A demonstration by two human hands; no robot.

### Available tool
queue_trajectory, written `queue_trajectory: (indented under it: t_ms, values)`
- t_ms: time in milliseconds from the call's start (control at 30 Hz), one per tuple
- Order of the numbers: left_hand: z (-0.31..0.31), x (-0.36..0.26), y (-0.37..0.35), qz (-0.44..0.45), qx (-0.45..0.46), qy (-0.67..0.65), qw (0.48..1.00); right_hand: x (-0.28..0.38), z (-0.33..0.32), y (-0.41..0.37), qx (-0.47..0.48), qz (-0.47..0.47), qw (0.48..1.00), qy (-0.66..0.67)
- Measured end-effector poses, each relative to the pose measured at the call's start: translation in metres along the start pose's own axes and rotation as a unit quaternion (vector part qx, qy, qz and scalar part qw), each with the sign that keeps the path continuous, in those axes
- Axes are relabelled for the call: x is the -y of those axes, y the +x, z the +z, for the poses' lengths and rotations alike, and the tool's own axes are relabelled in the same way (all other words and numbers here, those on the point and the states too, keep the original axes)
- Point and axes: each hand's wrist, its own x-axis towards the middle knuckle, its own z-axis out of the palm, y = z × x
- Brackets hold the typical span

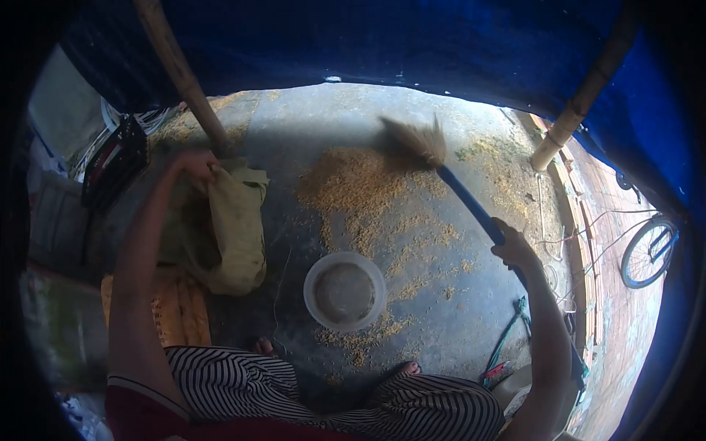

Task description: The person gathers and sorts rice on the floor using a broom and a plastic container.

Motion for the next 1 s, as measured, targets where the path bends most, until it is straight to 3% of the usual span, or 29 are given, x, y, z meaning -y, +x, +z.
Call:
queue_trajectory:
  t_ms: [33, 100, 167, 233, 300, 333, 400, 433, 500, 533, 567, 633, 667, 733, 833, 867, 900, 933, 1000]
  values:
    - [0.002, 0.015, -0.003, -0.006, 0.002, -0.003, 1.0, 0.01, 0.006, -0.005, 0.005, -0.01, 1.0, -0.003]
    - [0.008, 0.04, -0.011, -0.043, -0.072, -0.152, 0.985, 0.032, 0.009, -0.021, 0.018, -0.019, 1.0, -0.005]
    - [-0.011, 0.03, -0.039, -0.084, -0.18, -0.2, 0.959, 0.048, 0.007, -0.033, 0.062, -0.004, 0.998, 0.021]
    - [-0.028, 0.05, -0.05, -0.102, -0.225, -0.18, 0.952, 0.057, 0.009, -0.036, 0.061, -0.013, 0.997, 0.038]
    - [-0.03, 0.056, -0.071, -0.179, -0.399, -0.181, 0.881, 0.062, 0.011, -0.033, 0.062, -0.025, 0.996, 0.055]
    - [-0.027, 0.066, -0.076, -0.183, -0.397, -0.181, 0.881, 0.065, 0.013, -0.03, 0.033, -0.035, 0.998, 0.049]
    - [-0.021, 0.098, -0.088, -0.236, -0.488, -0.307, 0.782, 0.076, 0.015, -0.025, -0.015, -0.024, 0.999, 0.017]
    - [-0.013, 0.11, -0.089, -0.239, -0.485, -0.307, 0.783, 0.067, 0.02, -0.017, -0.059, -0.073, 0.995, -0.018]
    - [0.01, 0.125, -0.078, -0.277, -0.546, -0.312, 0.726, 0.051, 0.033, 0.002, -0.101, -0.119, 0.986, -0.055]
    - [0.021, 0.126, -0.068, -0.275, -0.544, -0.313, 0.729, 0.047, 0.037, 0.008, -0.118, -0.122, 0.983, -0.066]
    - [0.033, 0.125, -0.055, -0.272, -0.516, -0.276, 0.764, 0.043, 0.039, 0.012, -0.136, -0.122, 0.98, -0.077]
    - [0.047, 0.11, -0.028, -0.238, -0.45, -0.206, 0.835, 0.042, 0.043, 0.01, -0.124, -0.091, 0.984, -0.084]
    - [0.05, 0.097, -0.018, -0.227, -0.444, -0.21, 0.841, 0.042, 0.044, 0.007, -0.111, -0.072, 0.987, -0.092]
    - [0.034, 0.036, -0.019, -0.12, -0.379, -0.203, 0.895, 0.038, 0.047, -0.002, -0.104, -0.053, 0.988, -0.098]
    - [0.029, 0.018, 0.014, -0.035, -0.499, -0.196, 0.843, 0.044, 0.042, -0.007, -0.089, -0.056, 0.991, -0.078]
    - [0.009, -0.013, 0.005, -0.022, -0.493, -0.201, 0.846, 0.043, 0.041, -0.009, -0.091, -0.045, 0.993, -0.059]
    - [0.01, -0.007, 0.022, 0.056, -0.514, -0.234, 0.824, 0.039, 0.042, -0.007, -0.09, -0.038, 0.994, -0.041]
    - [-0.001, -0.032, 0.017, 0.083, -0.515, -0.186, 0.833, 0.027, 0.044, -0.001, -0.107, -0.072, 0.991, -0.039]
    - [-0.011, -0.058, 0.024, 0.162, -0.452, -0.23, 0.847, 0.014, 0.047, 0.007, -0.13, -0.072, 0.989, -0.017]
